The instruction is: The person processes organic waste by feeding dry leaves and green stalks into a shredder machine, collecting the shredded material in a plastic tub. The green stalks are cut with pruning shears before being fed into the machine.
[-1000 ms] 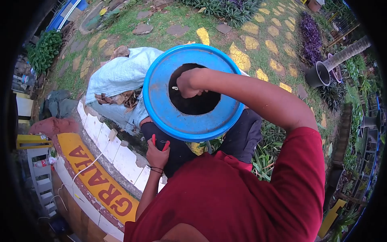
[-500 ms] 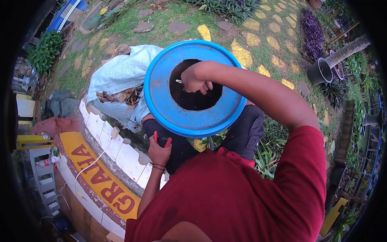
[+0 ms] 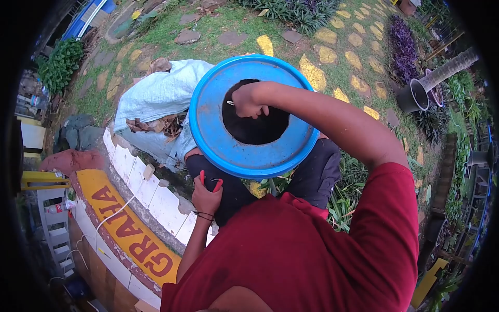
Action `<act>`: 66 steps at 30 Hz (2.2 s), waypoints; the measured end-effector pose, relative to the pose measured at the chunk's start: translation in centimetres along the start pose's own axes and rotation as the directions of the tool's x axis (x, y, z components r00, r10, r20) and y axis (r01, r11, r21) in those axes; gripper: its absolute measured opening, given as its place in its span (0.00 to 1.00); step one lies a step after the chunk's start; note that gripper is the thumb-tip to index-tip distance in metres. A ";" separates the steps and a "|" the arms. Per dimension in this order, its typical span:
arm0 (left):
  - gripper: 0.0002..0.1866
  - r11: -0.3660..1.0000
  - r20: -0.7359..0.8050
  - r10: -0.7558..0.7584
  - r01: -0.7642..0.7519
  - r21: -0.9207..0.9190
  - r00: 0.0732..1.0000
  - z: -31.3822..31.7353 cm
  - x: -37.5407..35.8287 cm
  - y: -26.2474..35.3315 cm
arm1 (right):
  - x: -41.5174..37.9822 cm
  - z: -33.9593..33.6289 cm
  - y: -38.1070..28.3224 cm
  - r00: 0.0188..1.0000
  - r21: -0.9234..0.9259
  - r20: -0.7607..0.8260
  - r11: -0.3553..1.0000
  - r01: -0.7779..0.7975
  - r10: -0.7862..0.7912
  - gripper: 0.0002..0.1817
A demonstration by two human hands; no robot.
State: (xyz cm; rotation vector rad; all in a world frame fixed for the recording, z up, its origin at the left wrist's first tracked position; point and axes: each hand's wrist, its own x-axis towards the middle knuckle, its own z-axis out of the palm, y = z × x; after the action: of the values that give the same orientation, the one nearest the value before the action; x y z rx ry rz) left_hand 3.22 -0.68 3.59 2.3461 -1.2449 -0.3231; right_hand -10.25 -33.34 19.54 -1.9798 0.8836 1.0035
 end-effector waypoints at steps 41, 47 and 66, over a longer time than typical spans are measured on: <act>0.38 1.000 0.006 0.006 -0.006 -0.019 1.000 -0.1 0.2 -0.2 | 1.8 1.2 1.4 0.920 -0.495 -0.323 0.868 0.035 -0.221 0.21; 0.40 0.999 -0.006 0.007 -0.007 -0.047 1.000 0.1 0.1 -0.5 | 3.0 1.1 1.1 0.999 -0.189 0.026 0.981 -0.038 0.043 0.17; 0.39 1.000 0.009 0.004 -0.004 -0.027 1.000 0.0 0.1 -0.6 | 1.2 1.5 0.5 0.869 -0.480 -0.407 0.876 0.058 -0.280 0.16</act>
State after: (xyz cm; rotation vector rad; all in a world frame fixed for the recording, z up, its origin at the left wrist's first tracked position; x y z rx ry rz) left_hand 3.71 -0.52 3.33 2.3216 -1.2414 -0.3474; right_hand -10.62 -32.65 17.78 -2.7290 0.7320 0.6705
